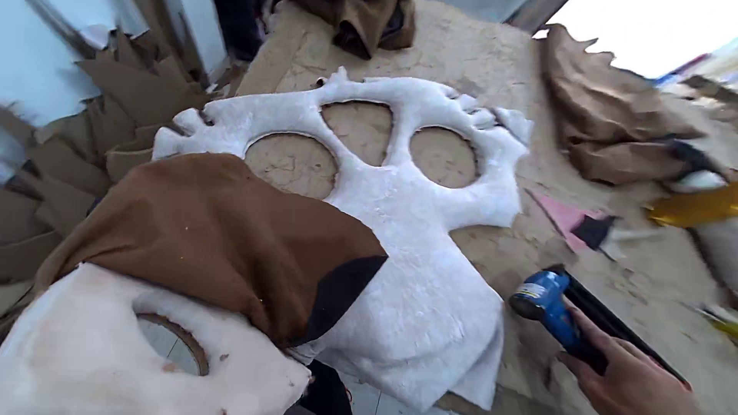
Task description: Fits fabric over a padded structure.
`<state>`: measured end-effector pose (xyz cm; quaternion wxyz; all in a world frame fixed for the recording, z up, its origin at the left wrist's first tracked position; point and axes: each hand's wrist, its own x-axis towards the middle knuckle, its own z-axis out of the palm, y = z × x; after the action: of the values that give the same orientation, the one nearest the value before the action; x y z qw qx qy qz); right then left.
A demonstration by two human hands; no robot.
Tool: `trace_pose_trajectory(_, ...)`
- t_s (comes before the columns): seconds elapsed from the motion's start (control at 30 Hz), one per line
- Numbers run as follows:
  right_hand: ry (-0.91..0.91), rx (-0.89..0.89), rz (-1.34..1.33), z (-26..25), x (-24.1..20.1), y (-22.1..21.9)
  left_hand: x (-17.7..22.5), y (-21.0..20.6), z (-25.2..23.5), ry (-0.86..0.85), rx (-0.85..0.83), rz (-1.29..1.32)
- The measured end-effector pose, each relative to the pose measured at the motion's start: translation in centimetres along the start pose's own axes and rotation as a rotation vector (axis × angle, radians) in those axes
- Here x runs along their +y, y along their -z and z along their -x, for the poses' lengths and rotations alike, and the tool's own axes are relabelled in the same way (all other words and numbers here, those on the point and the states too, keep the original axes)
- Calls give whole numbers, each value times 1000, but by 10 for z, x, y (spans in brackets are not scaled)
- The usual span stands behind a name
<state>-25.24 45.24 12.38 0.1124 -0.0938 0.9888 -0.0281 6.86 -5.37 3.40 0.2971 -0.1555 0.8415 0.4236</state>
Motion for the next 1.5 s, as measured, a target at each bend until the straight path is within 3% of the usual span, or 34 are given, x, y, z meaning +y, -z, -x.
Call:
trace_pose_trajectory(0.07, 91, -54, 22, -39, -1, 10, 40, -14, -1, 80, 71, 60)
trace_pose_trajectory(0.13, 273, 42, 12, -64, -38, 25, 72, -25, -6, 157, 89, 181)
trace_pose_trajectory(0.23, 766, 43, -257, -71, -130, 25, 96, -59, -17, 18, 262, 309)
trace_pose_trajectory(0.37, 1296, 29, -323, -37, -264, -22, 131, -75, -27, -126, 342, 343)
trace_pose_trajectory(0.5, 1526, 58, -94, -34, -320, -67, 142, -86, -37, -126, 424, 348)
trace_pose_trajectory(0.87, 1564, 359, -119, 1, -295, -102, 144, -112, -57, 31, 872, 1011)
trace_pose_trajectory(1.0, 1495, 374, -99, -1, -285, -89, 156, -101, -55, 2, 836, 1195)
trace_pose_trajectory(1.13, 1541, 364, -55, -4, -277, -76, 180, -101, -59, 68, 674, 1606)
trace_pose_trajectory(1.23, 1592, 375, -43, 4, -264, -86, 198, -94, -71, 179, 750, 1827)
trace_pose_trajectory(1.33, 1592, 300, -82, 11, -256, -88, 200, -88, -89, 319, 909, 1855)
trace_pose_trajectory(1.43, 1396, 28, -206, -2, -256, -51, 201, -87, -98, 349, 1029, 1846)
trace_pose_trajectory(1.5, 1159, 26, -229, -39, -263, -14, 204, -87, -96, 327, 1025, 1889)
